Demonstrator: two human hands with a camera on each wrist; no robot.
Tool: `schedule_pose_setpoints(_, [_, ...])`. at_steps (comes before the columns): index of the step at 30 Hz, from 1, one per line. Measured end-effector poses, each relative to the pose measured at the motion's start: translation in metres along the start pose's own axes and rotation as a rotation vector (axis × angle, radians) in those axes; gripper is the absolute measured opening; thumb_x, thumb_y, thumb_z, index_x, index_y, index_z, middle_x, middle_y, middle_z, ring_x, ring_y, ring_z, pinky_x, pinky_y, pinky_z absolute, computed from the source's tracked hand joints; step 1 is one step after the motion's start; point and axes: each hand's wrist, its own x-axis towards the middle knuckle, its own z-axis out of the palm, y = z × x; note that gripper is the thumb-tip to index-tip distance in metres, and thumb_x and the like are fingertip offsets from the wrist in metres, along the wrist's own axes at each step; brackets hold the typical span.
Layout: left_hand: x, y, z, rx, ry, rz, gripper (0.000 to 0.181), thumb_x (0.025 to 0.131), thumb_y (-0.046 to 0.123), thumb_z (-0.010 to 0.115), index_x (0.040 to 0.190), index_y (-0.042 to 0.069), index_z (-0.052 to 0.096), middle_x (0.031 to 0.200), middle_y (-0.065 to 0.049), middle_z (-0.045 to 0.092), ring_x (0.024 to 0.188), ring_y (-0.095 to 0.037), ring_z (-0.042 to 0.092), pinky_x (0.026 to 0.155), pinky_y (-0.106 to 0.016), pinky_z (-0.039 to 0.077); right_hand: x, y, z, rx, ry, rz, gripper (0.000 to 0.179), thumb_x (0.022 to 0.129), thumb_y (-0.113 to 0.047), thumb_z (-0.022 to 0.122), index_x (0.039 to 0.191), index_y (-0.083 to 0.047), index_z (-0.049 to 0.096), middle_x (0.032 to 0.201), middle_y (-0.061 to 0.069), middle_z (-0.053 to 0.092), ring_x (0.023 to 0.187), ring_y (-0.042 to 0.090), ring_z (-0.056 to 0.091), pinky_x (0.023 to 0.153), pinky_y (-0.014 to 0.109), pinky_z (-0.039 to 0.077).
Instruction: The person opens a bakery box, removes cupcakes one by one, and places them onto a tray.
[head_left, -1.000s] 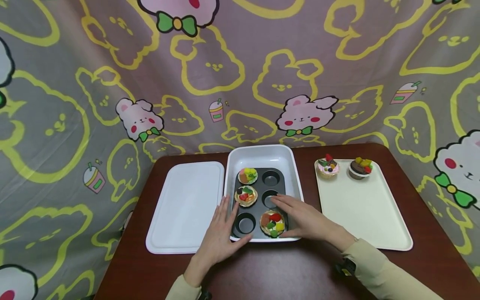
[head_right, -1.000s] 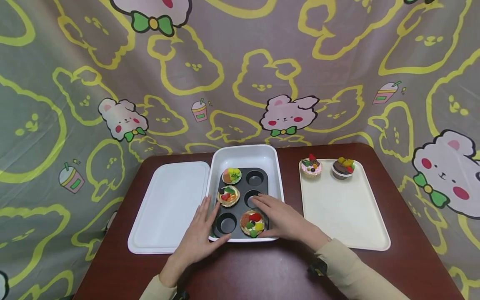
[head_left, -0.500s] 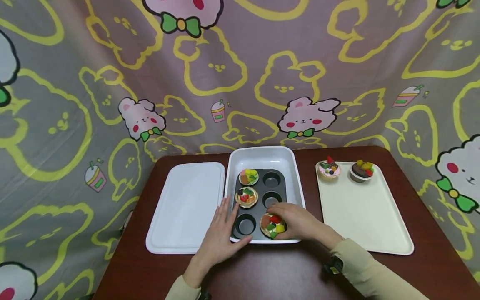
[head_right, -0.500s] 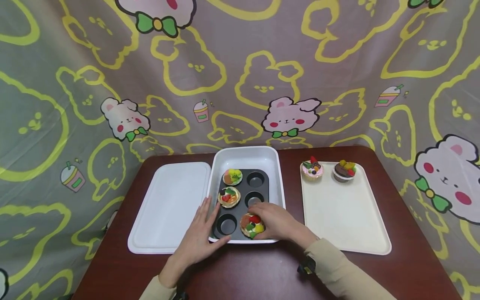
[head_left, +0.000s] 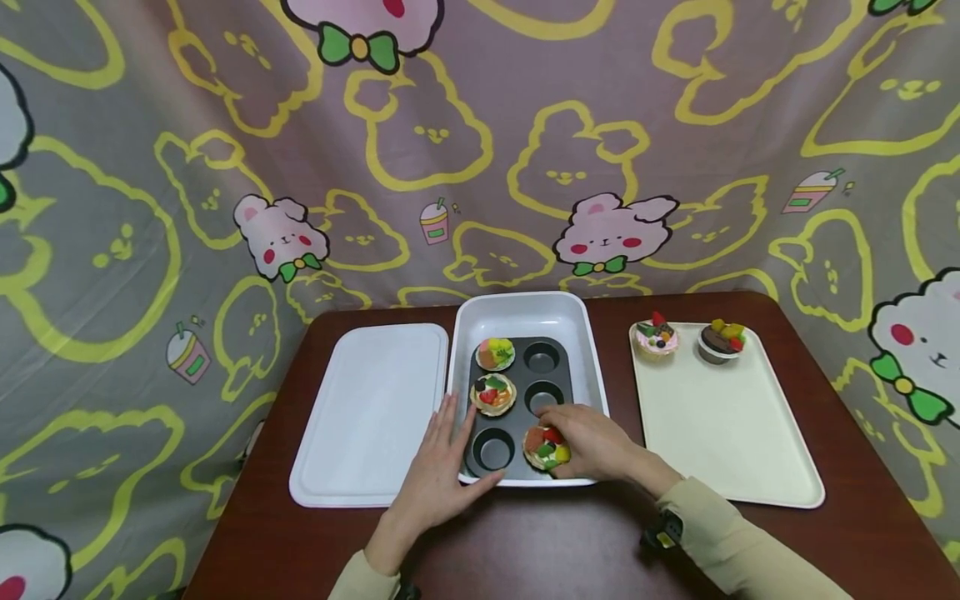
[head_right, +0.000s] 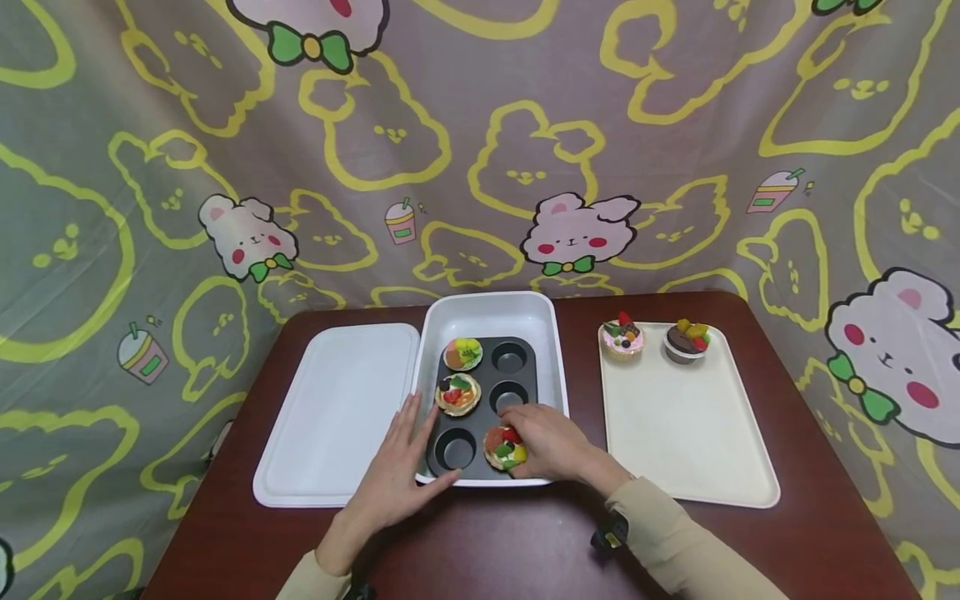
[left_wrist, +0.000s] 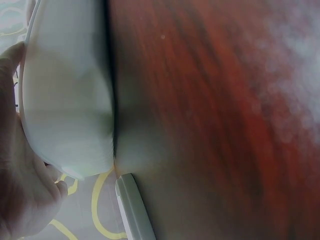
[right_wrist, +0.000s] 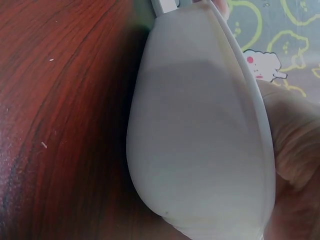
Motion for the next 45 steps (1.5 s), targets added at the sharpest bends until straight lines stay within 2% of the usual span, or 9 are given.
schedule_pose_setpoints(11, [0.001,-0.001,0.000,-0.020,-0.024,-0.018,0.110,0.093,0.074,0.069,0.176,0.015,0.027,0.187,-0.016,0.008,0.175,-0.033,0.010,0.141,-0.055,0.021,-0.002,0.001,0.000,0.027,0.056,0.005,0.074,0.073,-0.030,0.097,0.135,-0.001,0.070,0.135,0.013,0.077,0.116,0.027,0.075,0.103,0.050,0.064])
schedule_pose_setpoints(22, [0.001,0.000,0.000,-0.021,-0.028,-0.026,0.111,0.093,0.076,0.068,0.176,0.015,0.028,0.187,-0.016,0.009,0.175,-0.033,0.011,0.140,-0.055,0.022,-0.004,0.000,-0.001,0.063,0.040,0.026,0.079,0.073,-0.028,0.097,0.141,-0.002,0.067,0.127,0.010,0.078,0.107,0.020,0.074,0.095,0.044,0.066])
schedule_pose_setpoints(26, [0.000,-0.001,-0.001,-0.020,-0.034,-0.030,0.111,0.092,0.077,0.068,0.176,0.016,0.028,0.187,-0.015,0.008,0.175,-0.033,0.011,0.140,-0.055,0.022,-0.005,-0.001,-0.001,0.080,0.040,0.027,0.074,0.073,-0.025,0.097,0.139,-0.008,0.067,0.122,0.005,0.079,0.104,0.016,0.073,0.092,0.041,0.066])
schedule_pose_setpoints(30, [0.000,-0.001,0.000,-0.018,-0.010,-0.009,0.111,0.092,0.076,0.070,0.175,0.014,0.030,0.186,-0.018,0.011,0.174,-0.036,0.015,0.139,-0.057,0.025,-0.006,-0.001,-0.002,0.101,0.049,0.032,0.065,0.074,-0.024,0.097,0.130,-0.013,0.067,0.114,0.001,0.079,0.097,0.012,0.072,0.087,0.035,0.064])
schedule_pose_setpoints(34, [0.000,-0.002,0.002,-0.005,0.022,0.019,0.110,0.092,0.074,0.071,0.174,0.012,0.033,0.185,-0.020,0.016,0.173,-0.039,0.019,0.137,-0.060,0.029,-0.007,-0.001,-0.006,0.201,0.044,0.058,0.064,0.074,-0.017,0.098,0.127,-0.017,0.061,0.114,-0.002,0.076,0.098,0.010,0.070,0.088,0.033,0.064])
schedule_pose_setpoints(40, [0.000,-0.002,0.002,-0.004,0.021,0.018,0.110,0.092,0.074,0.071,0.174,0.011,0.033,0.185,-0.020,0.015,0.173,-0.038,0.018,0.138,-0.059,0.028,-0.007,0.001,-0.017,0.384,0.038,0.080,0.068,0.076,-0.004,0.096,0.130,-0.015,0.056,0.125,0.006,0.072,0.110,0.018,0.071,0.098,0.040,0.066])
schedule_pose_setpoints(45, [0.000,-0.001,0.000,-0.016,-0.006,-0.001,0.111,0.092,0.075,0.070,0.175,0.013,0.030,0.186,-0.018,0.011,0.174,-0.036,0.013,0.140,-0.057,0.024,-0.006,0.006,-0.026,0.493,0.097,0.101,0.073,0.079,-0.009,0.099,0.140,-0.012,0.060,0.132,0.010,0.074,0.118,0.027,0.072,0.103,0.050,0.064])
